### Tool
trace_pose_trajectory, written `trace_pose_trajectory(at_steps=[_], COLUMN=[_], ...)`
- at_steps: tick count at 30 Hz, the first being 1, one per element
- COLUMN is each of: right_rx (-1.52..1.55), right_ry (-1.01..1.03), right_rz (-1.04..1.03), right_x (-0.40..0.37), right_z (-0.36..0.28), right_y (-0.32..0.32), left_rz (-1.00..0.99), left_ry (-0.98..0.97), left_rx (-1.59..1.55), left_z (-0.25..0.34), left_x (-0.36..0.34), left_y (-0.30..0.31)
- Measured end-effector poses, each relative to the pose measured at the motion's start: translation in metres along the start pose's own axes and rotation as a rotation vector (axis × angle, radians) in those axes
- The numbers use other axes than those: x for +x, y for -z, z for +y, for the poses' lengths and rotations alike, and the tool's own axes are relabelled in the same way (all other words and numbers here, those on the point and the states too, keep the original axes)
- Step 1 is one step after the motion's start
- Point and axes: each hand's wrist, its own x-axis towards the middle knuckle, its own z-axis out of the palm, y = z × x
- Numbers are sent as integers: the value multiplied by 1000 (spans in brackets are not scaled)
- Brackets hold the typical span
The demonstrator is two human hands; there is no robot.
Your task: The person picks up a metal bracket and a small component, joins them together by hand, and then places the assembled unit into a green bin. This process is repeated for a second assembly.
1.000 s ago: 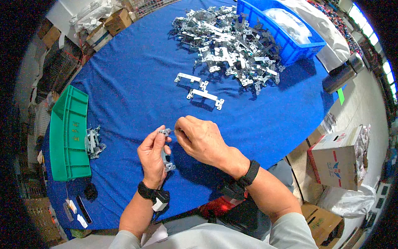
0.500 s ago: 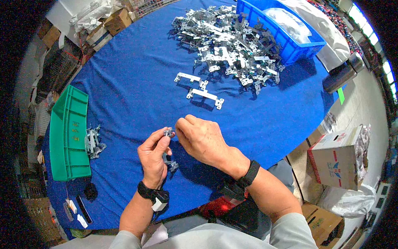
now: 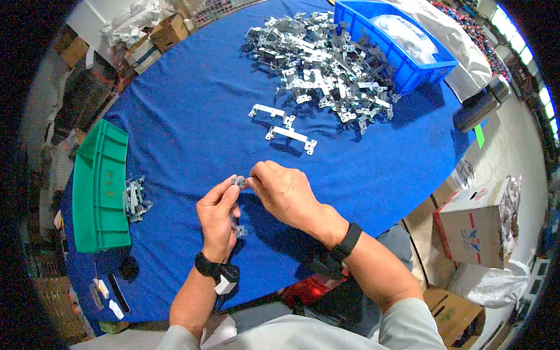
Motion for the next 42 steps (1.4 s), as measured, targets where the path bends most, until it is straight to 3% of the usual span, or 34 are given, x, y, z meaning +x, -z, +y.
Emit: trace_pose_trajectory(at_steps=[4, 17, 26, 35, 42], right_rx=[131, 109, -40, -158, -56], right_ry=[-36, -56, -1, -138, -73], right_rz=[-7, -9, -4, -121, -15], right_x=[2, 2, 2, 4, 4], right_z=[5, 7, 11, 6, 6], right_y=[-2, 0, -3, 2, 1], left_rz=[-4, 54, 74, 63, 53], left_ry=[-9, -75, -75, -69, -71], left_rx=[4, 31, 36, -1, -4], left_z=[-1, -10, -10, -9, -8], left_x=[7, 7, 6, 5, 4], left_y=[-1, -16, -18, -16, -15])
